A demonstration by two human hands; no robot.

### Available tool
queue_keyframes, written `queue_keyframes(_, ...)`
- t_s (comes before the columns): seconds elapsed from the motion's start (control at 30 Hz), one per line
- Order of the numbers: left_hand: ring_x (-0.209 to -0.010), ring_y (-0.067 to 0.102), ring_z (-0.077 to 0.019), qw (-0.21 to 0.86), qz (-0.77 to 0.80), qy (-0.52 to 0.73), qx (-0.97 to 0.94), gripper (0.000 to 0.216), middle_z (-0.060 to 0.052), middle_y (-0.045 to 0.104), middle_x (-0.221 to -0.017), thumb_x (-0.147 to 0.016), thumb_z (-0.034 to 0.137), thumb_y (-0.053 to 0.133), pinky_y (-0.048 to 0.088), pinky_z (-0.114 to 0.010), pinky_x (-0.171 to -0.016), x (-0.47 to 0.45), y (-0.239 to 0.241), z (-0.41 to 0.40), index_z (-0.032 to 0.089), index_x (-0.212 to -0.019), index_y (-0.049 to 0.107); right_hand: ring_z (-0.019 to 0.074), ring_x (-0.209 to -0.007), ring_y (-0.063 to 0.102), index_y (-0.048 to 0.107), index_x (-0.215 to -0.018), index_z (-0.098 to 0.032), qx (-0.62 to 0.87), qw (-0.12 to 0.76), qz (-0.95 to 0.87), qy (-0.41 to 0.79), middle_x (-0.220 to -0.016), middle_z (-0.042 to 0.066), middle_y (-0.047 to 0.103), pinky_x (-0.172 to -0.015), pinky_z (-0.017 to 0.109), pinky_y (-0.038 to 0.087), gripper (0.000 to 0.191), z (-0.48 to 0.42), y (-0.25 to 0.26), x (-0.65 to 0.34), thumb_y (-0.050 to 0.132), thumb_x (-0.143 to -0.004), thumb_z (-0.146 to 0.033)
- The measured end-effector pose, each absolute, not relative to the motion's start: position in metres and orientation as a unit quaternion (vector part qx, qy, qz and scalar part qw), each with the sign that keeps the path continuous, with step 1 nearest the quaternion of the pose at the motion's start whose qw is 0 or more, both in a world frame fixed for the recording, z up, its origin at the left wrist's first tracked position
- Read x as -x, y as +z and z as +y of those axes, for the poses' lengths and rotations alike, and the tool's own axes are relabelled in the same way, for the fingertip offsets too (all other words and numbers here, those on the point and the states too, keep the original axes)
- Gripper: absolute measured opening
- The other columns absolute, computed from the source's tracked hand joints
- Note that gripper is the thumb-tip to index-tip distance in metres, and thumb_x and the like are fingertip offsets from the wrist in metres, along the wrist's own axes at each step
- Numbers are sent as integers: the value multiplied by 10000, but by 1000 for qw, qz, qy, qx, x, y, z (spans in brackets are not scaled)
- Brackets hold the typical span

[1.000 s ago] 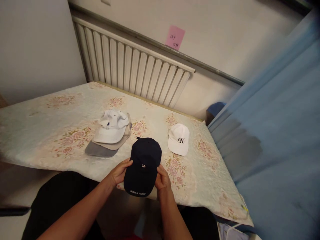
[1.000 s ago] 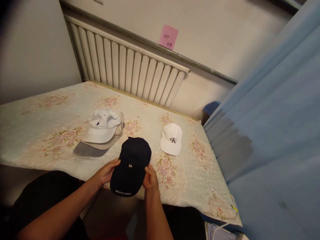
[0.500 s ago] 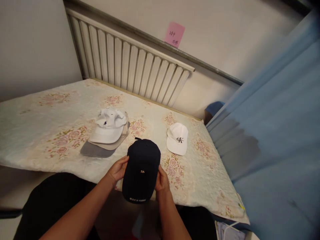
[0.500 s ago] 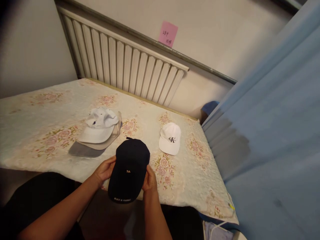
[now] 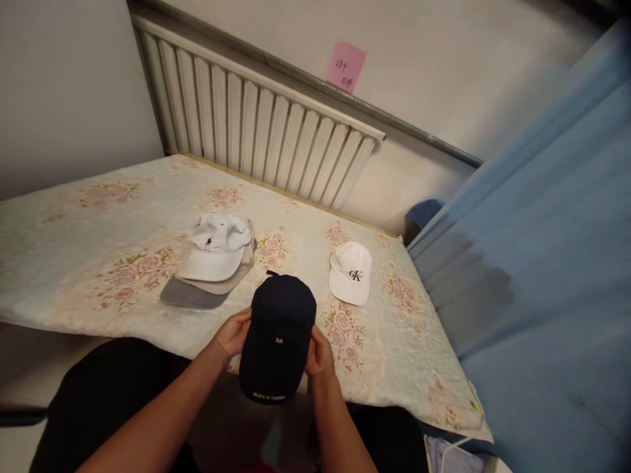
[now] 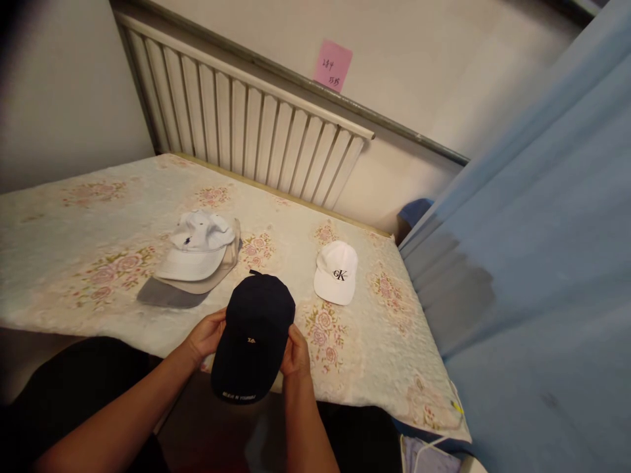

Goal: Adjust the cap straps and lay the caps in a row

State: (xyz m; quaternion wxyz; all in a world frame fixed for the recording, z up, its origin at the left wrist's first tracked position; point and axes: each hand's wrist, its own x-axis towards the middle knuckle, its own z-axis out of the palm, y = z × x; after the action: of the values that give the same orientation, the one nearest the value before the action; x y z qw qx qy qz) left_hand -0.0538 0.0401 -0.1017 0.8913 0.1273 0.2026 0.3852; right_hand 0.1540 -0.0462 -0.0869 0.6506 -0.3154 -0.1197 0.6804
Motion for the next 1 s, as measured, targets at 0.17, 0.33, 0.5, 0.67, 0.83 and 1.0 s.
queue_keyframes(0.17,-715,722,-245,913,204,337,-107,228,-114,751,-787,-870,204,512,570,-373,-741,55,-100,41,77,-969,673,234,-1036,660,669,-1047,-158,312,649,-117,684,-1012,71,740,-1004,393,458,324,-47,-87,-154,643,-750,-285)
queue_keyframes(0.33,-709,722,-239,919,204,321,-101,254,-112,753,-773,-882,217,497,566,-356,-747,55,-97,39,70,-964,687,221,-1040,658,666,-1059,-159,302,649,-121,688,-1027,67,737,-1022,376,444,328,-47,-90,-156,649,-754,-280)
queue_keyframes(0.5,-720,723,-248,923,206,310,-101,302,-116,746,-741,-901,262,478,568,-367,-753,56,-95,37,59,-984,685,230,-1036,662,663,-1067,-153,308,644,-132,688,-1020,71,739,-1017,391,448,331,-46,-93,-157,645,-774,-306)
queue_keyframes(0.67,-678,721,-239,914,210,328,-109,251,-107,743,-721,-890,216,492,574,-352,-709,57,-94,35,66,-953,683,215,-1017,668,656,-1075,-170,308,659,-145,671,-1024,64,737,-998,381,460,333,-48,-94,-156,660,-760,-276)
queue_keyframes(0.83,-686,722,-225,904,213,351,-118,221,-73,750,-745,-841,119,546,565,-314,-705,59,-84,27,104,-1021,673,183,-992,673,662,-1051,-193,303,674,-150,656,-1032,37,735,-1026,354,432,315,-55,-92,-156,667,-736,-192)
queue_keyframes(1.0,-817,719,-261,917,200,324,-122,357,-111,754,-835,-884,275,546,531,-370,-834,61,-63,19,74,-1171,614,198,-1036,660,693,-969,-187,315,680,-119,652,-975,39,749,-1046,362,416,242,-64,-81,-161,673,-758,-305)
